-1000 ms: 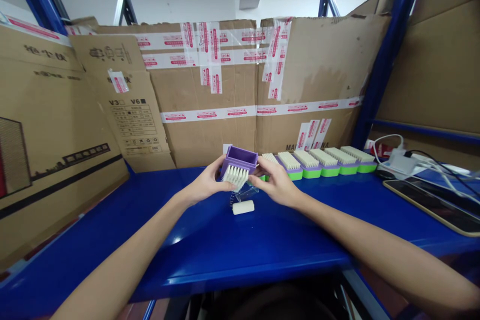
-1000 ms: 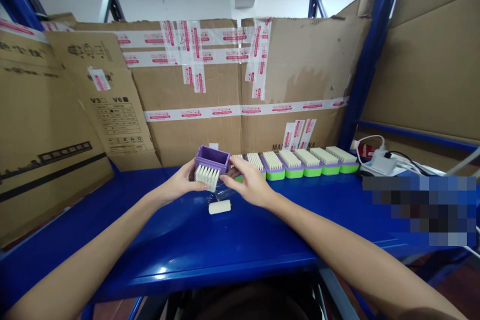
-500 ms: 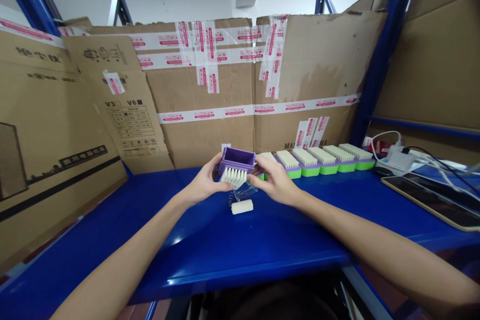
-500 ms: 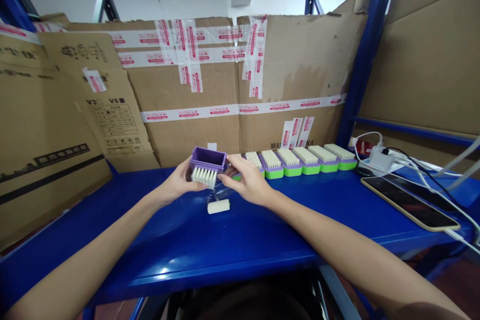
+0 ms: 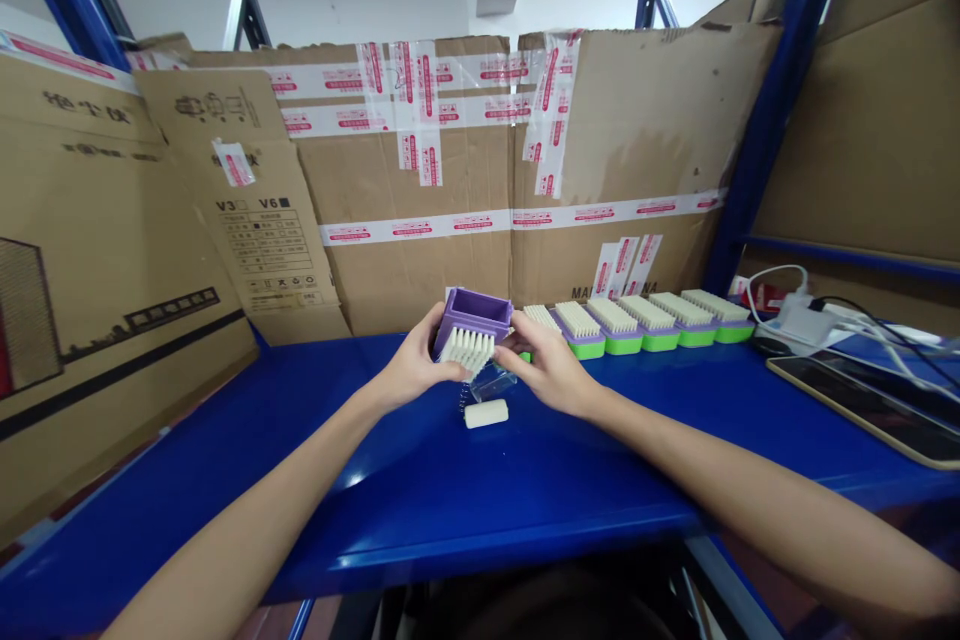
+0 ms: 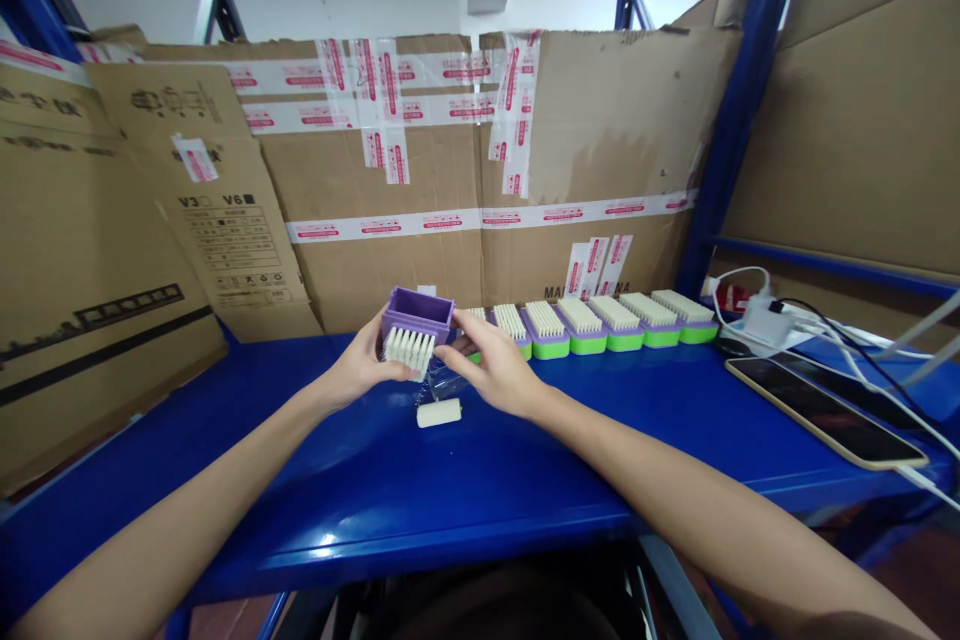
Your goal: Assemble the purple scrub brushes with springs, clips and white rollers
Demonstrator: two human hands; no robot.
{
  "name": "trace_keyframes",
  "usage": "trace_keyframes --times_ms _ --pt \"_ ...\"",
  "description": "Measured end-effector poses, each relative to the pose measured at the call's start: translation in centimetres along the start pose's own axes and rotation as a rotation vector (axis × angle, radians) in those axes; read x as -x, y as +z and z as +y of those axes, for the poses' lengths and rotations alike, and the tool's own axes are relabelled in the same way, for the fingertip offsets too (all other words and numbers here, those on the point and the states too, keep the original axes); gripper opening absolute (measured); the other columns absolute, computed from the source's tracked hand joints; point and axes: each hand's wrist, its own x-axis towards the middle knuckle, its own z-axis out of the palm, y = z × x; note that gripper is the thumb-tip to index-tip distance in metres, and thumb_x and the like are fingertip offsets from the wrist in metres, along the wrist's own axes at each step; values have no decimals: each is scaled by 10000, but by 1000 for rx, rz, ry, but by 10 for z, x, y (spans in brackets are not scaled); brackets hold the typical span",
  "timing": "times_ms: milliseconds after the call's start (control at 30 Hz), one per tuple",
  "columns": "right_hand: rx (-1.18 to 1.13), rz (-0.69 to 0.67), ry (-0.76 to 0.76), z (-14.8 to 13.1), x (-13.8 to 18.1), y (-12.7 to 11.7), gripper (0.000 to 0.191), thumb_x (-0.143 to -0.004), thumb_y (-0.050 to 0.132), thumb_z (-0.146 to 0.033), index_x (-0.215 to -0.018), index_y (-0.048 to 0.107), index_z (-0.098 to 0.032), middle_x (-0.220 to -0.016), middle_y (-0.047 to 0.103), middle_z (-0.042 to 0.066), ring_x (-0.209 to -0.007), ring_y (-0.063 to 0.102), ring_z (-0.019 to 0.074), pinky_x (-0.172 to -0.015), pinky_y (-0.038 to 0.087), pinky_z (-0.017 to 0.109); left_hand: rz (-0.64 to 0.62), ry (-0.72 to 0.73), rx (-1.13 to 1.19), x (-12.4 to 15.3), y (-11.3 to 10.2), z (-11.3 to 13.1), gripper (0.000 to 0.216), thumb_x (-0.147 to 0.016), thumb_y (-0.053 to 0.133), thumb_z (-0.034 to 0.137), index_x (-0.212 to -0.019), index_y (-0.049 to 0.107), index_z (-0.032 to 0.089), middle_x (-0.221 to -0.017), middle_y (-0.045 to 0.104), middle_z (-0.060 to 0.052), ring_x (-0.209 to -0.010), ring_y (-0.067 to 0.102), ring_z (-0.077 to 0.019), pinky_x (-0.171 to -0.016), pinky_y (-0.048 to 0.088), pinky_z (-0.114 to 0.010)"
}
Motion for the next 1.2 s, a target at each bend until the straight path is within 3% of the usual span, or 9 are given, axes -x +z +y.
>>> trace_keyframes --times_ms 167,467,667,833,1067,1200 --pt "33 -6 22 2 1 0 409 -1056 647 -446 -1408 599 -243 -1162 756 88 -903 742 227 -830 644 432 15 5 -28 -1 -1 0 665 -608 939 284 -1199 644 203 -1105 746 -61 -1038 707 -291 -947 591 -448" --pt "49 0 59 -2 1 -1 357 -1075 596 -442 -1356 608 -221 -997 742 67 -882 747 238 -762 640 414 -32 33 -34 -2 -1 6 718 -726 923 431 -1331 625 183 -1274 757 -135 -1159 717 -345 -1009 587 -489" --pt "40 -5 48 -3 1 -2 393 -1078 599 -447 -1401 591 -223 -983 743 60 -901 749 240 -769 635 410 -49 -47 115 1 -3 6 658 -743 884 339 -1349 653 226 -1289 758 -123 -1221 698 -359 -1029 578 -499" --pt "56 -1 25 -2 2 -1 394 -1075 611 -418 -1414 586 -218 -1044 754 77 -900 741 237 -784 628 417 -58 -144 271 2 -1 7 737 -666 854 218 -1374 649 226 -1344 741 -120 -1247 686 -371 -1032 569 -494" --pt "116 3 -32 2 2 -1 427 -1072 621 -390 -1440 551 -186 -1088 756 86 -842 730 210 -787 621 407 -51 -191 316 5 0 11 781 -636 835 116 -1390 659 218 -1342 742 -112 -1278 666 -363 -1042 542 -449" --pt "110 35 1 3 1 -2 433 -1063 639 -404 -1430 561 -187 -1045 754 75 -800 724 202 -750 611 386 -8 -198 300 5 2 8 711 -670 870 187 -1353 675 209 -1291 759 -116 -1253 678 -366 -1037 544 -466"
